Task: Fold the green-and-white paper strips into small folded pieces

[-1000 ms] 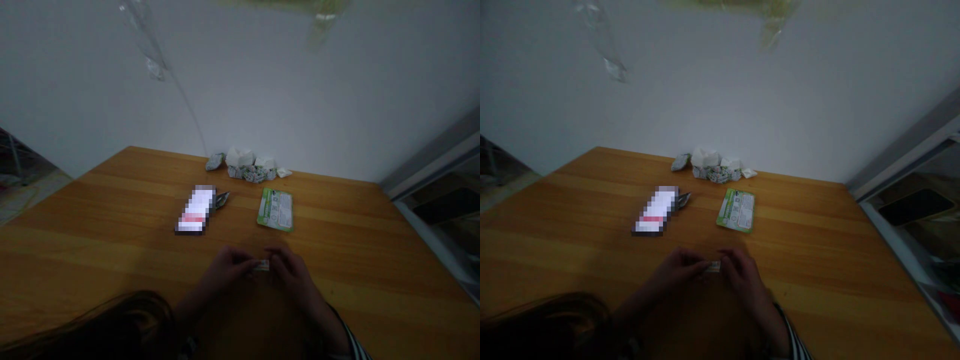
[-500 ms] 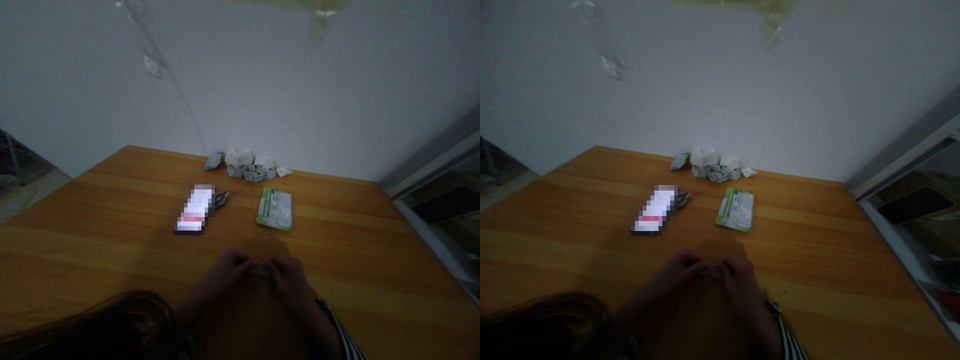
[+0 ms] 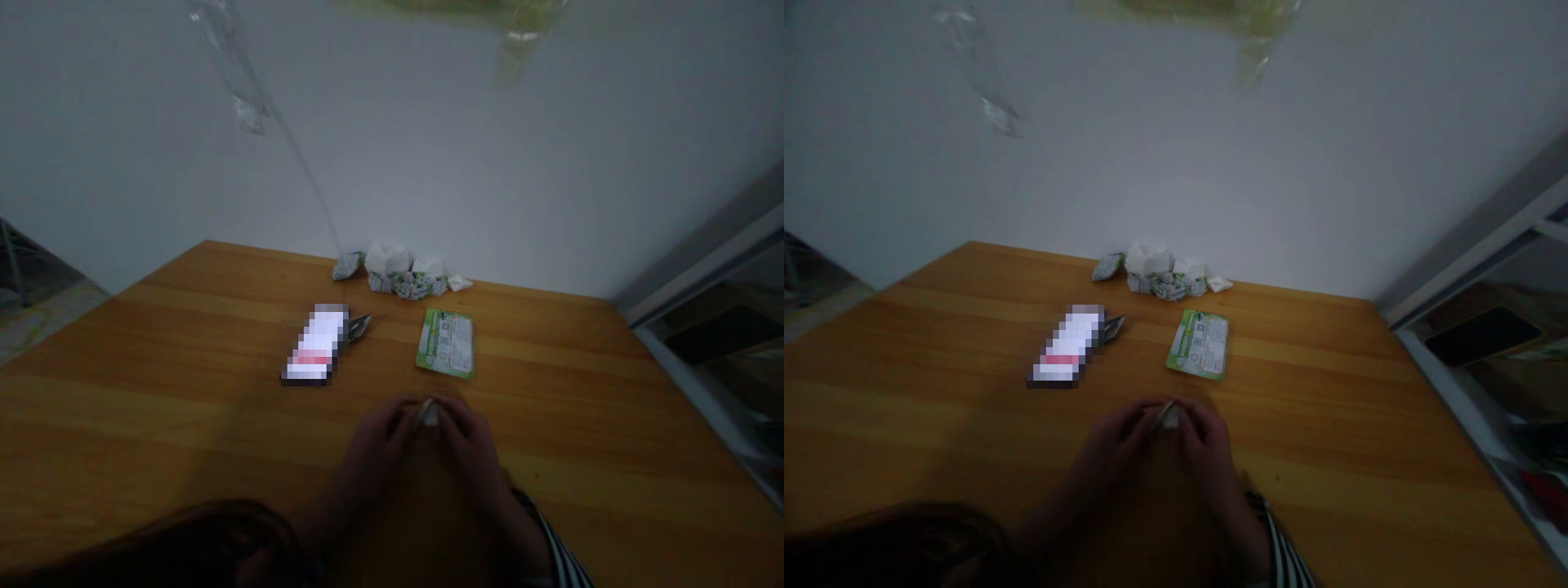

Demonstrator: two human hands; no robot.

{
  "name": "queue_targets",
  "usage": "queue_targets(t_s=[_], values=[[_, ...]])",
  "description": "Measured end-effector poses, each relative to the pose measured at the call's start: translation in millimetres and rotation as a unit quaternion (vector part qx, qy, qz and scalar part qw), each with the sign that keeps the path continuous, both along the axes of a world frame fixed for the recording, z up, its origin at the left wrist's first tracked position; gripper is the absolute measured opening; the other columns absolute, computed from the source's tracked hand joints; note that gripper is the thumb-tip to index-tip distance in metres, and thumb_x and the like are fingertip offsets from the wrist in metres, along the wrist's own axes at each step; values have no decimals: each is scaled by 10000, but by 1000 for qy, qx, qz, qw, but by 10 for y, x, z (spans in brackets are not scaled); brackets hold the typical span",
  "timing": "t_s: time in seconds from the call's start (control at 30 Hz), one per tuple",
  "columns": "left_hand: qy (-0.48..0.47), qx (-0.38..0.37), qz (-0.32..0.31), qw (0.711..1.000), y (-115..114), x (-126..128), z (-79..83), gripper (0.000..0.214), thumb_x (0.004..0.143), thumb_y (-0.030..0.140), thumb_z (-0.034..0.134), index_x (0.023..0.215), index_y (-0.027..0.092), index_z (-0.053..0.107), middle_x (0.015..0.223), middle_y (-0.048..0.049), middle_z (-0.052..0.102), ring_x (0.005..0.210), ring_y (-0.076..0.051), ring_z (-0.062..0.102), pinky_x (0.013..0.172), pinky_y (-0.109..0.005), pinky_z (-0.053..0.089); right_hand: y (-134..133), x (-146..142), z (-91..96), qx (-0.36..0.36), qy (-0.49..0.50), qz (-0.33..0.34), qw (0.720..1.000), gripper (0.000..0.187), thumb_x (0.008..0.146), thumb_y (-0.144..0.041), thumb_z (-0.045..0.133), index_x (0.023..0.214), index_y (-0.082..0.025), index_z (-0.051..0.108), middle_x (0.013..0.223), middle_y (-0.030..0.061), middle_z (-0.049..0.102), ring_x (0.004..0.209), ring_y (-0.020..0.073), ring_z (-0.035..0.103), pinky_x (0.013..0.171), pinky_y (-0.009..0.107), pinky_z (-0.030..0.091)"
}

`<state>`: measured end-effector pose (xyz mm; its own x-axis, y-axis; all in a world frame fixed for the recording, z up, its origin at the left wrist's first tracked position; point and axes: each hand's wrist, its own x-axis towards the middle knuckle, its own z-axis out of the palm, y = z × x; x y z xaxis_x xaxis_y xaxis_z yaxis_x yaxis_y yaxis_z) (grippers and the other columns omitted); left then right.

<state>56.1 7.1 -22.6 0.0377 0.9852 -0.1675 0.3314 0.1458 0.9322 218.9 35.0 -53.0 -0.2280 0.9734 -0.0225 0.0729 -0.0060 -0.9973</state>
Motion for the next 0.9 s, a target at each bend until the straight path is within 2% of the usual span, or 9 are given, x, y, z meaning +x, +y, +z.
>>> queue_targets(t_s=[0.1, 0.2, 0.3, 0.37, 0.47, 0.6, 0.67, 0.77, 0.9], values=[[27, 42, -24, 998, -14, 2, -11, 304, 864, 346, 552, 1124, 218, 642, 1107, -56, 701, 991, -221, 633, 888, -316, 459, 27, 14, -32, -29, 16, 11, 999, 325, 818, -405, 646, 1065, -205, 713, 1039, 75, 734, 956, 249, 673, 870, 390, 523], [20, 27, 5, 999, -22, -6, -45, 346, 910, 344, 466, 1202, 196, 581, 947, -60, 721, 835, -211, 656, 750, -308, 491, 17, 22, -20, -36, 22, 30, 999, 386, 791, -390, 680, 1138, -221, 687, 1028, 67, 735, 888, 233, 682, 816, 375, 540], [-35, -8, 19, 999, -16, -20, -83, 421, 927, 360, 427, 1298, 167, 472, 718, -11, 686, 634, -181, 632, 593, -269, 480, -3, 25, 4, -37, 31, 43, 998, 382, 769, -366, 706, 1124, -226, 690, 982, 57, 736, 799, 204, 678, 730, 323, 545], [-62, -2, -1, 998, -13, -20, -102, 356, 919, 324, 444, 1221, 163, 544, 792, -30, 706, 712, -183, 655, 665, -281, 506, -6, 21, 6, -33, 29, 42, 998, 307, 779, -376, 693, 1035, -208, 717, 872, 47, 734, 730, 185, 662, 671, 289, 534], [-21, 50, -23, 998, -20, 1, -112, 273, 916, 249, 443, 1056, 174, 664, 1017, -73, 701, 933, -202, 648, 869, -319, 491, 8, 8, -19, -42, 24, 29, 998, 272, 798, -416, 668, 921, -178, 717, 704, 23, 685, 595, 149, 606, 554, 243, 492], [70, 146, 10, 987, -37, 26, -121, 379, 932, 223, 401, 1276, 183, 554, 1230, -113, 593, 1082, -204, 597, 950, -333, 475, 41, 0, -62, -78, 48, -15, 996, 344, 776, -497, 669, 814, -155, 655, 572, -20, 583, 460, 103, 501, 434, 199, 397], [96, 181, 2, 979, -44, 21, -132, 390, 931, 229, 414, 1300, 206, 539, 1299, -104, 559, 1161, -204, 561, 997, -334, 452, 52, 4, -70, -84, 63, -26, 994, 379, 770, -531, 658, 752, -154, 617, 532, -36, 537, 432, 91, 464, 410, 191, 362], [104, 179, -51, 977, -46, 1, -118, 324, 932, 271, 450, 1200, 231, 629, 1214, -75, 642, 1103, -199, 606, 975, -318, 474, 49, 9, -60, -80, 70, -16, 994, 370, 783, -524, 646, 744, -159, 596, 538, -45, 511, 434, 85, 439, 409, 190, 343], [38, 128, -97, 986, -40, -5, -11, 318, 952, 288, 426, 1155, 233, 664, 1114, -50, 711, 987, -183, 661, 908, -291, 500, 24, -1, -26, -47, 54, -19, 997, 300, 798, -464, 656, 757, -176, 581, 578, -49, 493, 486, 91, 439, 440, 190, 339]])
